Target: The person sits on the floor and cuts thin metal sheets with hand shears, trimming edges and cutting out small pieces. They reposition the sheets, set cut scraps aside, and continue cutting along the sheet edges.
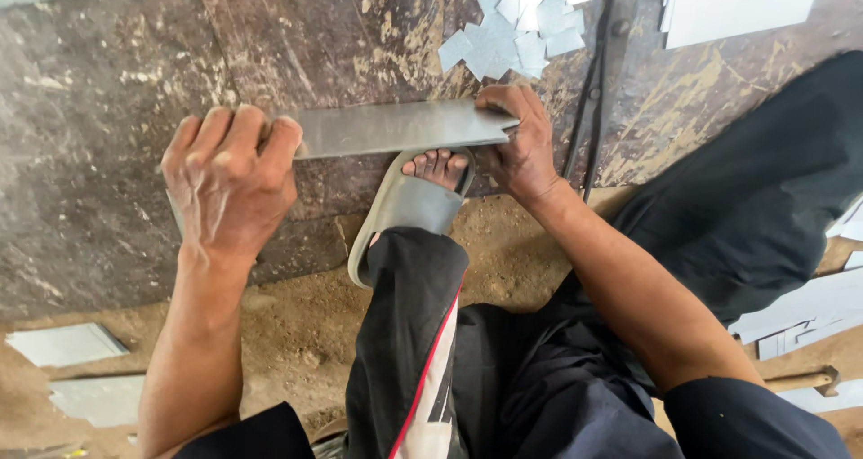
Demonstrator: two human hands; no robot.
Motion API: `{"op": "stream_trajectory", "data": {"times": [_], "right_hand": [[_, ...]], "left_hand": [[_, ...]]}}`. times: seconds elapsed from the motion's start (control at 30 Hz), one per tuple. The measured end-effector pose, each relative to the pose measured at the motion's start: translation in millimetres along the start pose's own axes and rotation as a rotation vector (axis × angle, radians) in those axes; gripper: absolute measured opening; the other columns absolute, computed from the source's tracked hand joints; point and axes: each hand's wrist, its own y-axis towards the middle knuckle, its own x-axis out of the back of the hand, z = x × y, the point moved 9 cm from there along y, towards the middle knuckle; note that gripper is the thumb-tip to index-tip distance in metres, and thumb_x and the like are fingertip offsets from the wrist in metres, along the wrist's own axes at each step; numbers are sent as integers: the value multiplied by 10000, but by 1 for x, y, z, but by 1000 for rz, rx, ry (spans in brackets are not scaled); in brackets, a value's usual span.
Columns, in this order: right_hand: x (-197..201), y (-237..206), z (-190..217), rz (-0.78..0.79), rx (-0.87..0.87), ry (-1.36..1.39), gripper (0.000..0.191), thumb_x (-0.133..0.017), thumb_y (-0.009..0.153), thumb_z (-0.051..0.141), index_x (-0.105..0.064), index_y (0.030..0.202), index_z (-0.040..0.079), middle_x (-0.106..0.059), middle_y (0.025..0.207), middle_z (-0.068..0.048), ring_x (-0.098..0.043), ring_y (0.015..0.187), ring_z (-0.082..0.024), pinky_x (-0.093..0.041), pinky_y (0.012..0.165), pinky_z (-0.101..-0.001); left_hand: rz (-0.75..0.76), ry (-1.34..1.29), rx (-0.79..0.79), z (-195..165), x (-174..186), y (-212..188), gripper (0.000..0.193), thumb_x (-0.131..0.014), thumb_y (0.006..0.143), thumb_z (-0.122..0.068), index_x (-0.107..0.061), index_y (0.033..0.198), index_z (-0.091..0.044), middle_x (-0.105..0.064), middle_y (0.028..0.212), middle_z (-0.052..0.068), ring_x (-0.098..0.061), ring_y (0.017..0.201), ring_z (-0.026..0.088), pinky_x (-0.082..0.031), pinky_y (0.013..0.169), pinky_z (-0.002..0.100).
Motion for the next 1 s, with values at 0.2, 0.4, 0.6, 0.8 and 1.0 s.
{"op": "stream_trajectory", "data": {"times": [0.2,0.4,0.6,0.8,1.0], "right_hand": [[0,1,7,-21,10,-41,420,-748,755,-56,-581,1129,37,-607,1128,-111,-596,1008,-353,-489,866,-456],[-5,-7,6,-34,-27,-43,443,-758,771,-52,-561,1158,34,-555,1205,-140,-580,1096,-356,-496,928,-454],[-19,-5,11,20,-96,-2,533,-782,660,-28,-569,1147,-6,-518,1227,-160,-533,1123,-394,-455,964,-500],[11,20,33,-3,-60,-136,525,-825,768,-15,-596,1238,28,-514,1398,-169,-526,1278,-379,-477,1097,-448],[10,25,21,84,-390,678,538,-677,1038,371,-531,1355,-39,-589,1379,-160,-589,1282,-264,-507,1087,-391]], "left_hand": [[-22,10,13,-3,5,-1,182,-723,970,-67,-659,829,-163,-592,793,-21,-622,762,147,-450,663,318],[29,-23,-3,-10,2,4,100,-707,981,-68,-740,933,-149,-625,782,18,-632,696,150,-432,572,308],[22,-4,-34,-14,0,-2,87,-727,959,-89,-720,955,-176,-593,784,-8,-638,757,157,-461,654,320],[73,-41,26,2,1,7,65,-751,987,-136,-743,935,-175,-673,791,-31,-601,641,116,-438,549,309],[-111,-1284,454,26,-18,19,201,-714,1005,-25,-630,1170,52,-709,1130,112,-711,985,160,-601,870,303]]}}
